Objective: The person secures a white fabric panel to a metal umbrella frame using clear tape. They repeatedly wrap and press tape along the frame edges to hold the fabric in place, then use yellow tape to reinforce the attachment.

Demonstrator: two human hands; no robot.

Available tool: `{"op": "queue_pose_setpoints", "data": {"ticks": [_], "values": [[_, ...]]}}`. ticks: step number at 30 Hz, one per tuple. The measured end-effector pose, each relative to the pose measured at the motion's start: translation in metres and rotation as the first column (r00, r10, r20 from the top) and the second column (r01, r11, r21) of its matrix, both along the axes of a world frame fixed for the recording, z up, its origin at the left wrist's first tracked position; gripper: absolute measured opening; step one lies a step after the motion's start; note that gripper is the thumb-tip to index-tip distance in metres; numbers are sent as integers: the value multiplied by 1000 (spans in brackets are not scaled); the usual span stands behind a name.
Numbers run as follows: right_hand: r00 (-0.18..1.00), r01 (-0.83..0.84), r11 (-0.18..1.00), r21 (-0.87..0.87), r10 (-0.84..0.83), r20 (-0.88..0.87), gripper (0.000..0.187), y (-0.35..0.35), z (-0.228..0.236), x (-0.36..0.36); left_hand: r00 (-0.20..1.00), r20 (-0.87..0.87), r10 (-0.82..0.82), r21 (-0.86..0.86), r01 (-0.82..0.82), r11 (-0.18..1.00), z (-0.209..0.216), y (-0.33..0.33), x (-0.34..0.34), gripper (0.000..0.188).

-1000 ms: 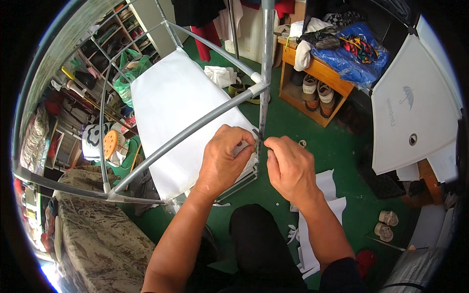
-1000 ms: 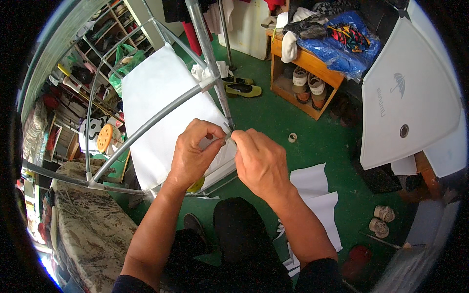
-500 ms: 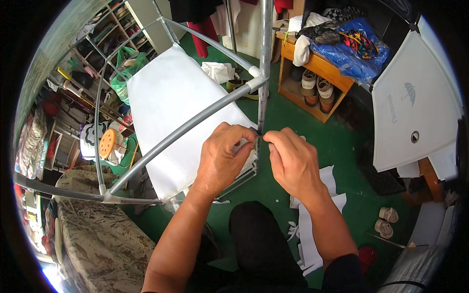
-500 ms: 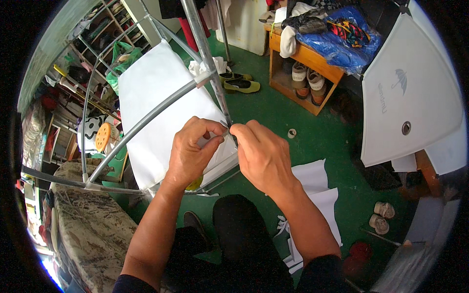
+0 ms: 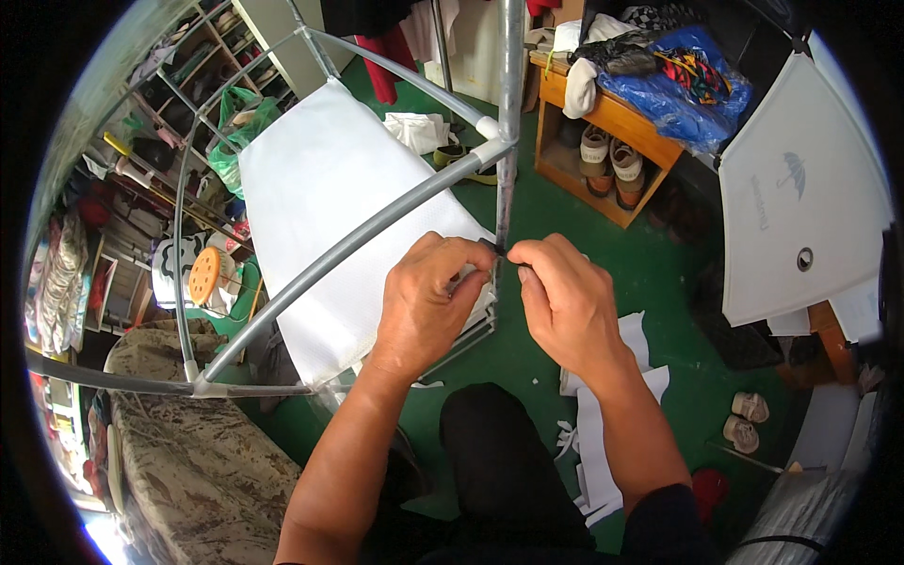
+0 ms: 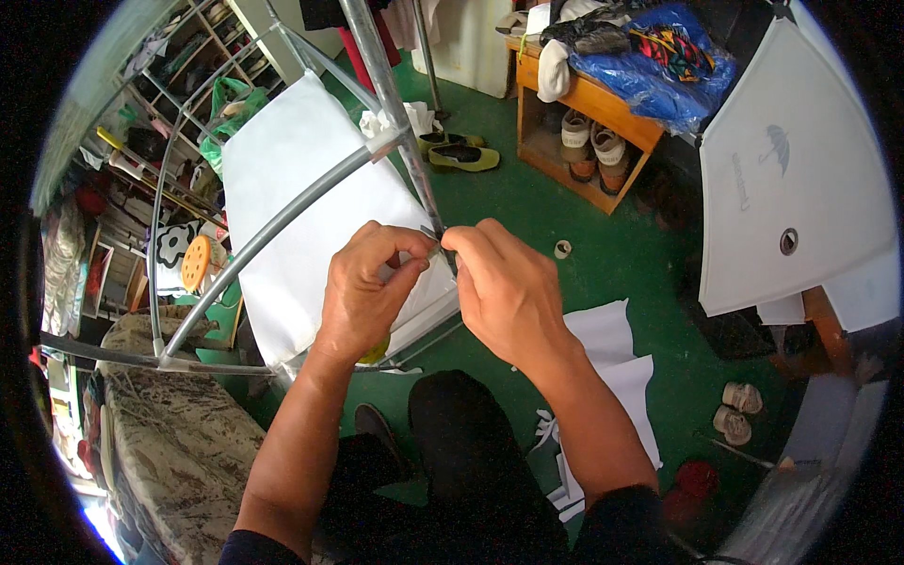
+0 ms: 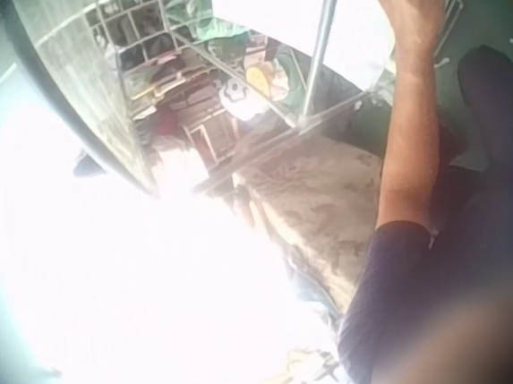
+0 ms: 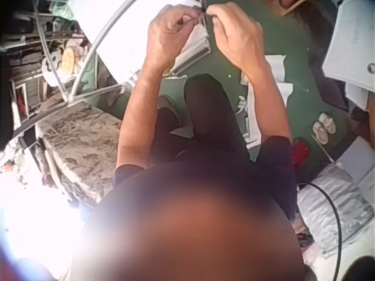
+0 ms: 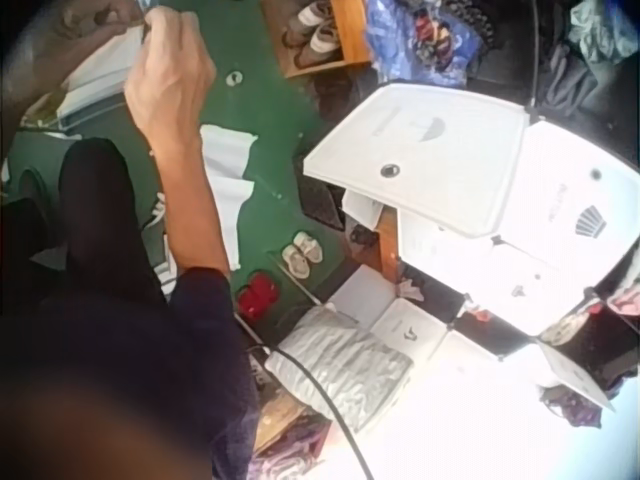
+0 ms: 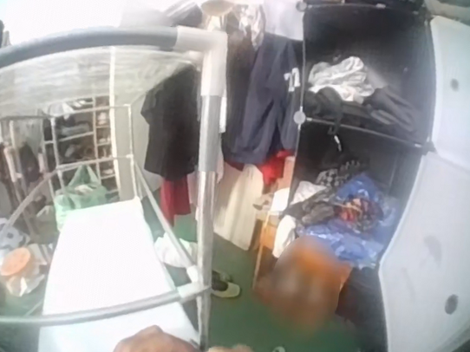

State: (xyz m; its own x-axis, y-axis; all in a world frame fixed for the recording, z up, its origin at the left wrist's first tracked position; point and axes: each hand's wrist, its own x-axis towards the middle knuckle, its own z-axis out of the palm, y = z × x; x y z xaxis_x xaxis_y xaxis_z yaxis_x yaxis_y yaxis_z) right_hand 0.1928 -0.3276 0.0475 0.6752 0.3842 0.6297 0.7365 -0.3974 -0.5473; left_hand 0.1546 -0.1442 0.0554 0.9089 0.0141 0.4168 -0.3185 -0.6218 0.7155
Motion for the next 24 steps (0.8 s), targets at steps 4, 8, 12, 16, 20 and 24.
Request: {"op": "queue_pose_setpoints", "data": {"ticks": [4, 8, 12, 16, 20, 24], "values": [[1000, -14, 1000, -8, 14, 7, 23, 0, 0, 5, 1000, 15, -16, 22, 15, 1000, 1, -1, 0, 17], [999, -28, 1000, -13, 28, -26, 24, -4, -1, 2, 1000, 12, -16, 22, 16, 1000, 0, 2, -2, 17], [1000, -3, 1000, -28, 3, -7, 25, -4, -1, 3, 999, -16, -29, -7, 28, 1000, 2, -2, 1, 17], [1000, 2, 998, -58, 0, 18, 26, -4, -2, 5, 998, -54, -13, -9, 13, 1000, 0, 0, 0, 16], [1000, 11, 999, -38, -10, 20, 26, -9, -9, 2, 998, -39, -43, -5, 43, 999, -2, 0, 0, 14], [999, 20, 999, 36, -21, 27, 27, -12, -26, 0, 997, -44, -67, 8, 67, 998, 0, 1, -2, 12]]}}
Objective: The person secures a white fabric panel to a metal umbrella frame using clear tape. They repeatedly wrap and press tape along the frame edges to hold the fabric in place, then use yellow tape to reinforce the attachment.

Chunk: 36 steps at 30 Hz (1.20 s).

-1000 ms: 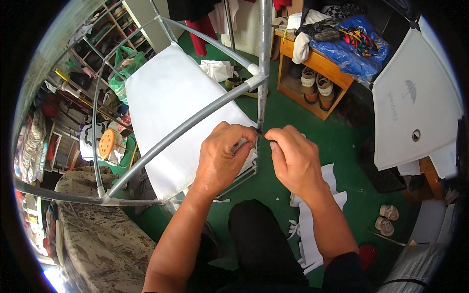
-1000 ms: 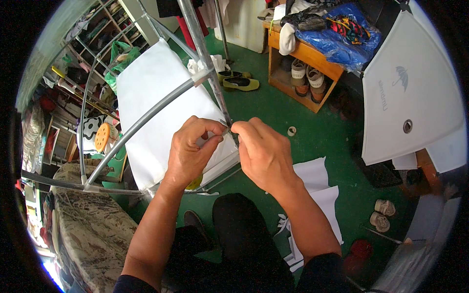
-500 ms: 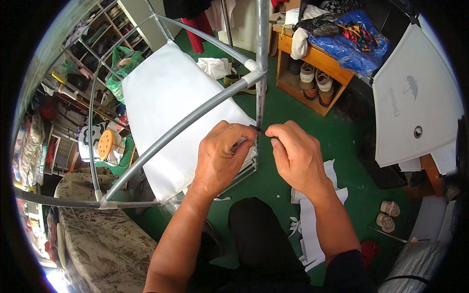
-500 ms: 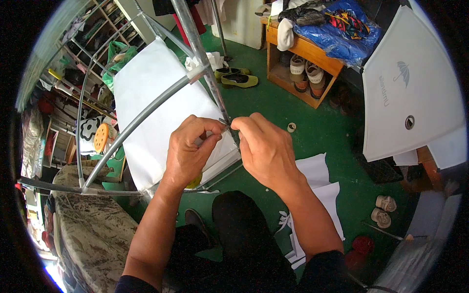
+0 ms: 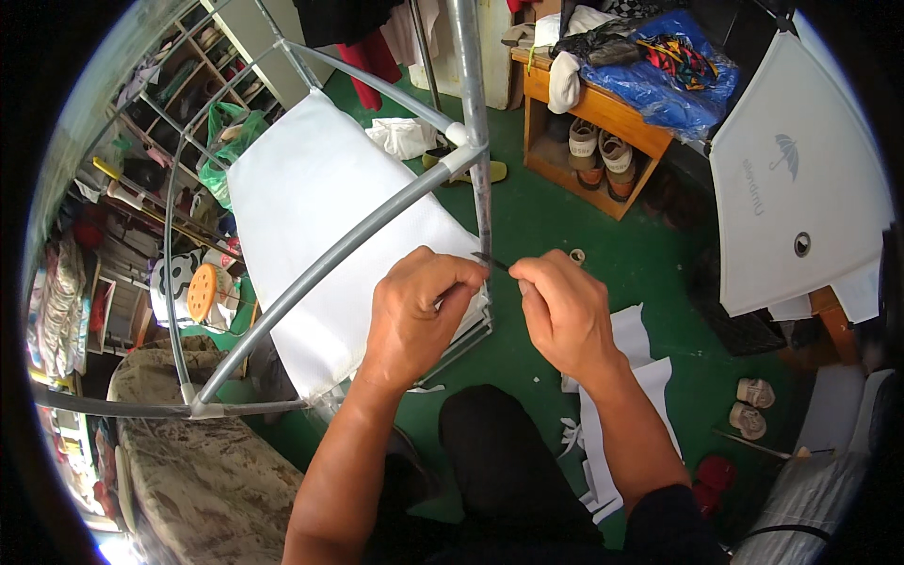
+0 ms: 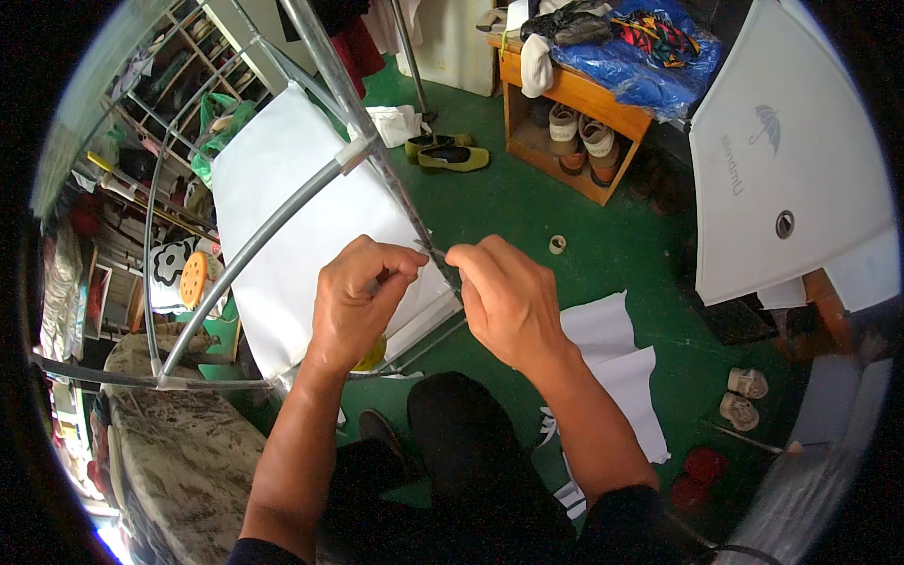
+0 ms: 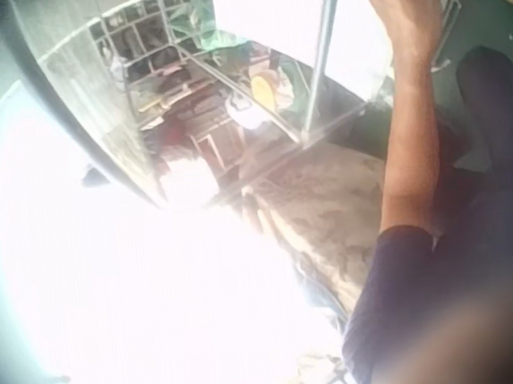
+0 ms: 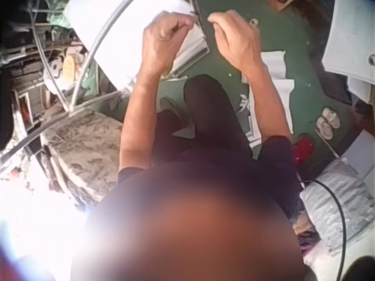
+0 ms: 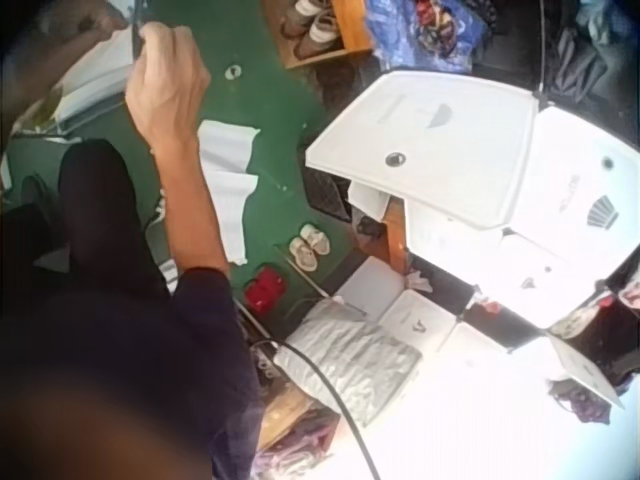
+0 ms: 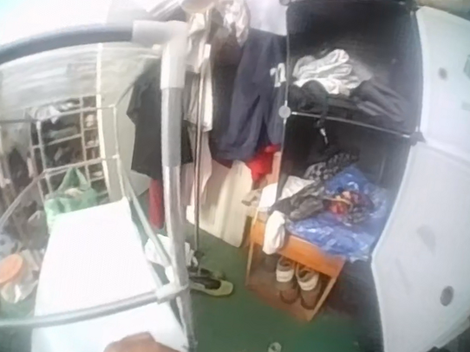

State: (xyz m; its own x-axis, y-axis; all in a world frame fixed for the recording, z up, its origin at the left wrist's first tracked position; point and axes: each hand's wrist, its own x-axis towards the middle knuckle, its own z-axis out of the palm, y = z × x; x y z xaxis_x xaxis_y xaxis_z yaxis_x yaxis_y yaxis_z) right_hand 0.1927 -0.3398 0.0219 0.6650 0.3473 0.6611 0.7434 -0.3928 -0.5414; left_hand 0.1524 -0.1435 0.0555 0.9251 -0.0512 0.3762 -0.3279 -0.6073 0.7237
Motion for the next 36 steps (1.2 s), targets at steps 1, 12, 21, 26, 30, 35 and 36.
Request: {"op": "queue_pose_setpoints", "data": {"ticks": [1, 12, 21, 26, 30, 35, 36], "values": [[1000, 8, 1000, 15, -8, 8, 27, -1, -5, -1, 1000, 9, -6, 19, 6, 1000, 1, 0, 0, 12], [994, 60, 988, 139, -47, -95, 18, -14, -50, -8, 998, 27, -56, 28, 55, 998, 2, 1, 0, 12], [624, 198, 966, -164, -254, -739, 19, -33, -263, -58, 999, 16, 31, -107, -29, 994, 5, 4, 0, 19], [645, 143, 935, -325, -337, -686, 18, -35, -266, -57, 994, 105, 39, 56, -45, 997, 3, 0, 4, 22], [724, 231, 844, 485, 184, -664, 20, 3, -136, -27, 990, 140, 14, 140, -34, 990, 1, 2, 4, 25], [935, 135, 941, 309, -17, -355, 16, 32, -27, -13, 980, 200, -4, 168, -31, 985, 2, -1, 7, 31], [941, 146, 944, 295, -41, -335, 15, 38, -26, -10, 980, 198, -4, 184, -33, 982, 3, -1, 7, 32]]}}
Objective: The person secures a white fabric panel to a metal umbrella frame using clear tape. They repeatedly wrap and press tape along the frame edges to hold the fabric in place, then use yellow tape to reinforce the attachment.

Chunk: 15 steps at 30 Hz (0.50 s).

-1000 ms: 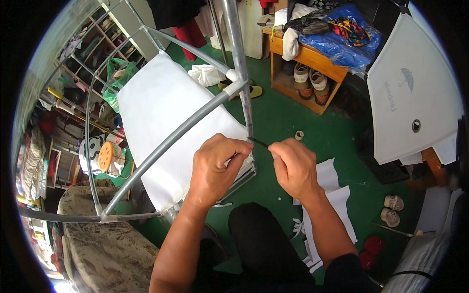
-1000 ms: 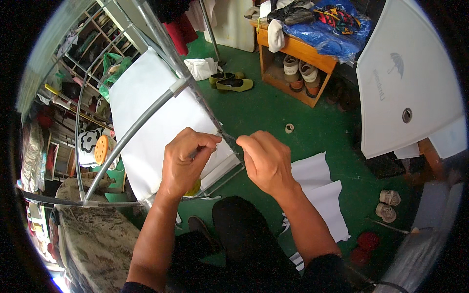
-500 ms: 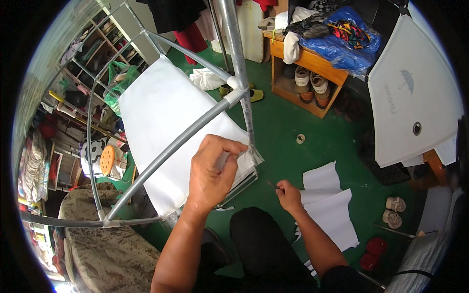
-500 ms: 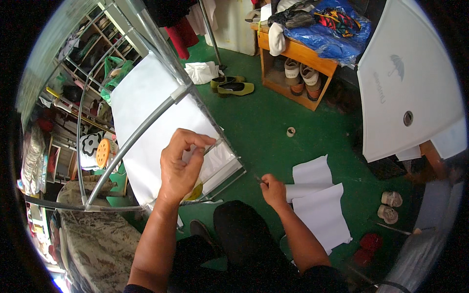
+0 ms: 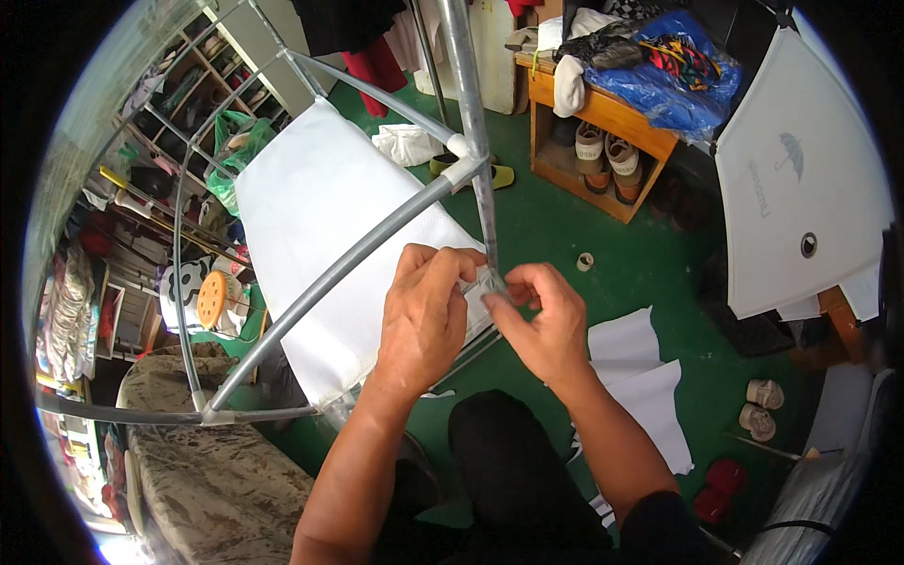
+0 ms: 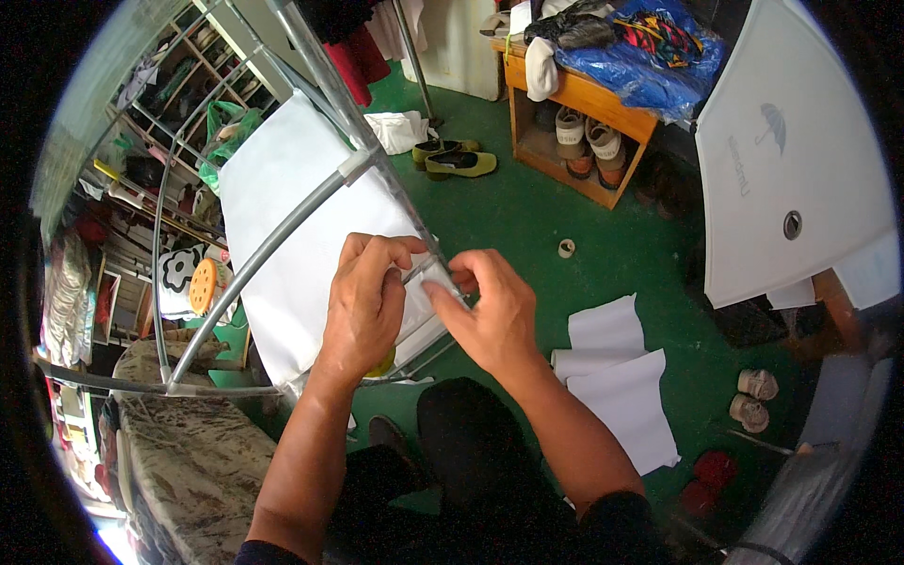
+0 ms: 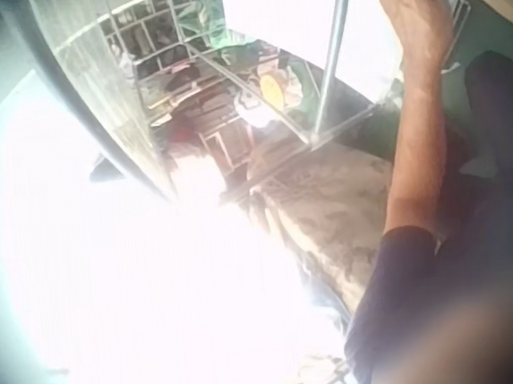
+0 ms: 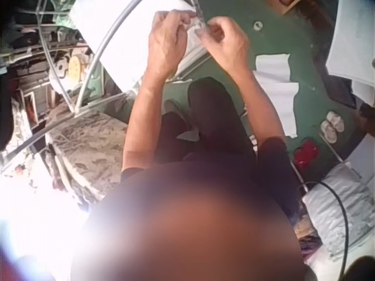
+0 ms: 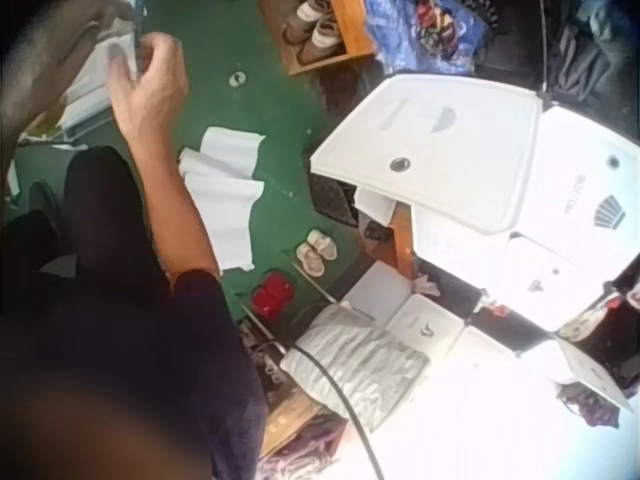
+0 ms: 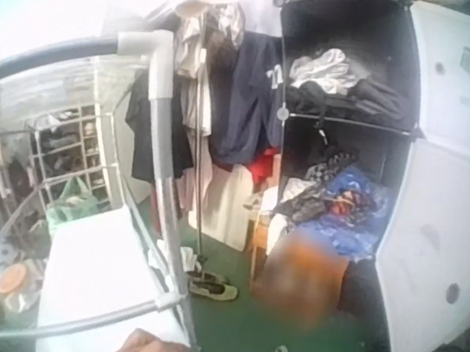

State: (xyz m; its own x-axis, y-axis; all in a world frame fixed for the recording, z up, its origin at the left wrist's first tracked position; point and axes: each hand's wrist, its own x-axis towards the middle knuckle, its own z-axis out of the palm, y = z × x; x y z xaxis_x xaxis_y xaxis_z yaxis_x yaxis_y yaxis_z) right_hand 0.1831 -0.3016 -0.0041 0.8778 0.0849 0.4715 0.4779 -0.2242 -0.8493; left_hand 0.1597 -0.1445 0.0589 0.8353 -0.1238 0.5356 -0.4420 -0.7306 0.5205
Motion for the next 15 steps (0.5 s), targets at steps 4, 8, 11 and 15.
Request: {"op": "queue_pose_setpoints", "data": {"ticks": [4, 8, 11, 15], "values": [[991, 53, 997, -57, -46, 123, 10, 2, 1, 0, 1000, -9, 3, 21, -2, 1000, -1, -1, -1, 36], [992, 105, 994, 18, -106, 68, 9, 3, -1, -3, 999, 34, -30, 70, 28, 997, -3, -1, 2, 40], [980, 105, 987, 123, -82, -181, 18, 3, -3, -5, 999, -31, -38, 64, 40, 997, 1, -2, 1, 41], [927, 44, 963, 266, 59, -370, 21, 4, -8, -7, 994, -100, -45, 108, 56, 993, 2, 3, -1, 43]]}}
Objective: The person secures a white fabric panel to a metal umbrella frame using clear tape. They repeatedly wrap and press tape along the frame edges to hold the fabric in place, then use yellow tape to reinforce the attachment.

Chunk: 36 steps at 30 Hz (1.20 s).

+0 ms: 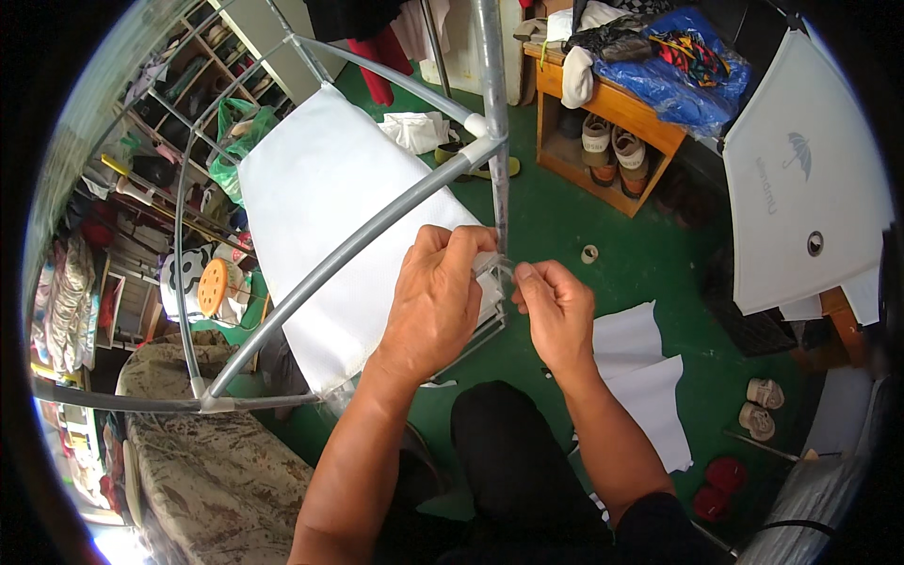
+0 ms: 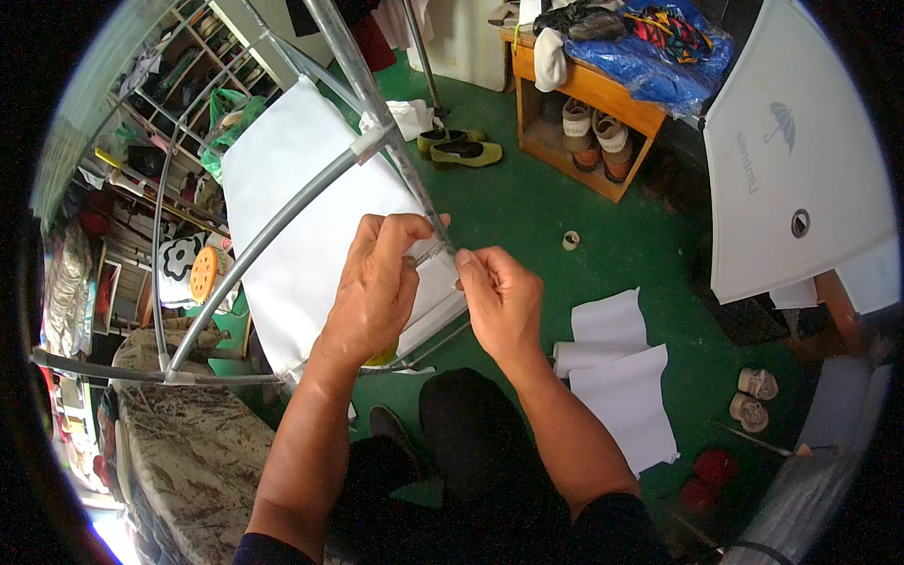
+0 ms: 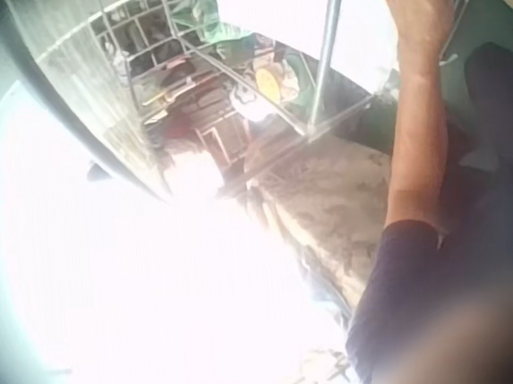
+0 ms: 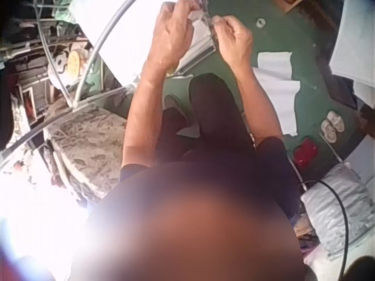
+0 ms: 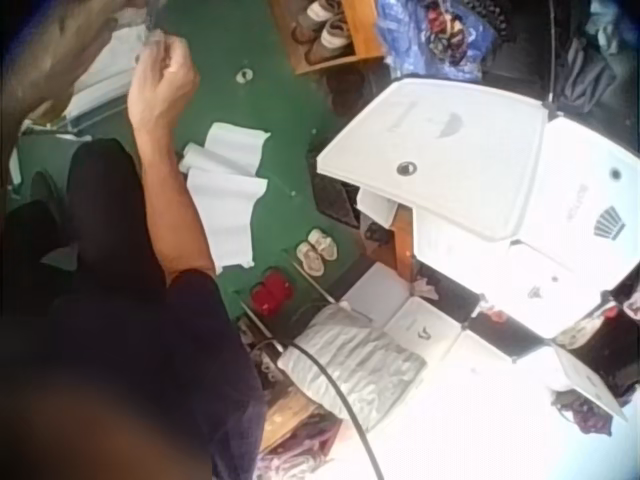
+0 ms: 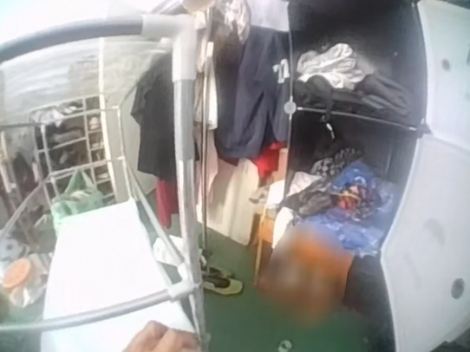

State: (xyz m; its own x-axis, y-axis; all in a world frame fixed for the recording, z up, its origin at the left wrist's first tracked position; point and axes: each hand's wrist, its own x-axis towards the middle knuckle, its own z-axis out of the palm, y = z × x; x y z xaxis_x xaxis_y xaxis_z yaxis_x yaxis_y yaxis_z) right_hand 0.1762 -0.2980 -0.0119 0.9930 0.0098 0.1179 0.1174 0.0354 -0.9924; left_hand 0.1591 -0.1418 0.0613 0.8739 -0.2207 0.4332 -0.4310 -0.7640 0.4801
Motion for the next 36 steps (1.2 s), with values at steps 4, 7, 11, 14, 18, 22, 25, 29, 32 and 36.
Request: {"op": "queue_pose_setpoints", "data": {"ticks": [4, 7, 11, 14, 18, 22, 25, 29, 32, 36], "values": [[990, -66, 963, 262, 97, -107, 21, 6, -6, -3, 1000, 21, -23, 1, 23, 1000, 4, -2, 0, 45], [973, -53, 920, 388, 136, -189, 25, 12, -1, -7, 998, -6, -57, 47, 57, 997, 10, 1, 5, 44], [954, -56, 880, 472, 186, -235, 24, 16, -3, -9, 992, -42, -121, 76, 124, 989, 10, 8, 15, 44], [848, -108, 791, 602, 389, -359, 23, 16, -1, -15, 991, -30, -132, 116, 135, 984, 6, 9, 20, 47], [757, -184, 770, 611, 508, -412, 23, 32, -3, -29, 992, -103, -69, 114, 81, 990, 12, 14, 24, 46], [724, -279, 729, 625, 587, -362, 26, 40, 3, -33, 996, 82, 46, -29, -44, 999, 21, 19, 13, 40], [780, -236, 753, 615, 524, -342, 27, 41, 2, -29, 979, 71, 193, -101, -185, 978, 22, 22, -31, 36], [798, -265, 754, 600, 521, -302, 25, 41, -3, -27, 958, 66, 280, 49, -284, 958, 11, 24, -82, 31], [829, -248, 754, 608, 490, -270, 23, 43, 0, -30, 942, 130, 311, 103, -325, 940, 5, 22, -99, 31], [848, -235, 773, 590, 459, -265, 19, 51, 11, -37, 964, 66, 256, -55, -252, 966, -21, 19, -149, 34]]}}
